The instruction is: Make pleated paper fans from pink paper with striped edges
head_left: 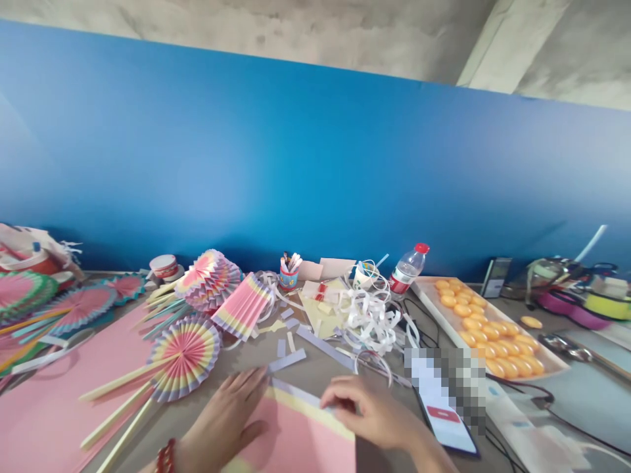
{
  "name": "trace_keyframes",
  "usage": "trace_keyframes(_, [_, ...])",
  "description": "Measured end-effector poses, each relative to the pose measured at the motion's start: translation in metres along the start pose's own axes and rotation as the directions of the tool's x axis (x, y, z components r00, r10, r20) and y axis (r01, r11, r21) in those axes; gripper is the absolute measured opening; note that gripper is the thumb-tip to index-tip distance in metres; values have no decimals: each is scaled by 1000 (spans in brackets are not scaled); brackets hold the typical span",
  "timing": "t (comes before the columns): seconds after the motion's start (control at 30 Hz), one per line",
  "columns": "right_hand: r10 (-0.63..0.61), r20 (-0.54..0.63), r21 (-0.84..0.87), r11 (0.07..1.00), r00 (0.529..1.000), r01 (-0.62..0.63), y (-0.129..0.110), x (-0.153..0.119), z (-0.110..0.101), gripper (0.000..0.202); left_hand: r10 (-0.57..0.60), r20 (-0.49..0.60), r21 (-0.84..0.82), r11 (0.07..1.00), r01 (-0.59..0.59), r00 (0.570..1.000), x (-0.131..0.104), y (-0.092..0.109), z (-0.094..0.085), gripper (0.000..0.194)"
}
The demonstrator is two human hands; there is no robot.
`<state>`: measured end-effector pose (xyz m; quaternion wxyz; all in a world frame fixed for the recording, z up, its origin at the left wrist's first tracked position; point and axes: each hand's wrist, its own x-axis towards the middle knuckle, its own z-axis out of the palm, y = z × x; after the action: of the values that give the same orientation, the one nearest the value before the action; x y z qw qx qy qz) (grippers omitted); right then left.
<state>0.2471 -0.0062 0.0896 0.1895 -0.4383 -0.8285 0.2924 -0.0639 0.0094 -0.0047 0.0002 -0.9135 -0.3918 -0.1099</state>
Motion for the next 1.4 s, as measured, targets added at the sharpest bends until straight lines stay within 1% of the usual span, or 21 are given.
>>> trace_keyframes(0.1, [39, -129, -15, 999, 991, -42, -4, -28, -29, 27, 43, 27, -22, 999, -42, 999, 25, -1, 1, 62])
trace_keyframes(0.23, [-10, -260, 37, 999, 965, 20, -4, -68, -58, 19, -20, 32, 1, 1000, 20, 999, 55, -13, 2, 58])
trace_keyframes(0.3, [13, -399, 104, 994, 917, 31, 2, -79, -64, 13, -80, 26, -12, 997, 80, 996, 61, -18, 0, 53])
trace_keyframes(0.33, [61, -530, 156, 987, 846, 26, 7, -81, -64, 10, -106, 18, -56, 993, 106, 994, 62, -18, -1, 50])
trace_keyframes(0.37, [173, -676, 245, 970, 716, -2, 12, -79, -61, 10, -123, 10, -136, 983, 123, 992, 61, -17, -3, 48])
trace_keyframes(0.4, [312, -791, 360, 933, 526, -11, 18, -75, -54, 13, -140, 4, -253, 958, 136, 990, 59, -14, -6, 48])
trace_keyframes(0.43, [454, -822, 488, 873, 343, 12, 23, -67, -45, 18, -154, 11, -406, 902, 145, 988, 56, -10, -9, 48])
trace_keyframes(0.47, [559, -796, 586, 808, 234, 66, 28, -57, -33, 25, -165, 35, -581, 799, 154, 986, 53, -4, -12, 50])
trace_keyframes(0.5, [617, -762, 644, 753, 196, 133, 31, -46, -19, 29, -177, 81, -752, 635, 177, 981, 50, 2, -14, 53])
trace_keyframes(0.53, [657, -718, 695, 699, 229, 171, 33, -35, -3, 31, -155, 154, -892, 404, 205, 976, 48, 8, -17, 57])
trace_keyframes(0.6, [691, -619, 772, 622, 373, 130, 32, -18, 31, 30, -87, 247, -968, -58, 243, 965, 44, 20, -21, 65])
trace_keyframes(0.63, [679, -580, 781, 621, 451, 69, 29, -13, 47, 30, -84, 280, -943, -213, 257, 956, 42, 24, -22, 69])
trace_keyframes(0.67, [648, -551, 765, 644, 525, 7, 26, -11, 62, 30, -124, 318, -915, -298, 271, 940, 41, 27, -24, 72])
trace_keyframes(0.7, [605, -516, 742, 670, 606, -37, 23, -13, 74, 30, -197, 363, -901, -323, 289, 911, 40, 28, -24, 74])
trace_keyframes(0.73, [559, -496, 713, 699, 664, -56, 20, -16, 83, 30, -309, 402, -901, -301, 313, 862, 37, 27, -25, 76])
trace_keyframes(0.8, [502, -467, 653, 751, 728, -98, 17, -27, 93, 32, -477, 398, -916, -170, 363, 783, 31, 23, -23, 73])
trace_keyframes(0.93, [431, -381, 562, 811, 818, -165, 13, -50, 90, 25, -481, 346, -919, -3, 394, 805, 10, 17, -15, 49])
trace_keyframes(1.1, [352, -211, 604, 781, 912, -161, 8, -65, 88, 29, -496, 314, -915, 70, 398, 809, -5, 21, -12, 56])
trace_keyframes(1.2, [388, -157, 722, 673, 908, -162, 9, -66, 94, 41, -521, 181, -920, 209, 331, 834, -8, 23, -15, 65])
trace_keyframes(1.33, [560, -165, 848, 501, 812, -172, 11, -50, 94, 58, -510, 3, -884, 401, 240, 860, -12, 28, -15, 66])
trace_keyframes(1.4, [567, -161, 860, 483, 808, -167, 11, -37, 92, 58, -505, -39, -876, 433, 214, 862, -12, 30, -15, 65])
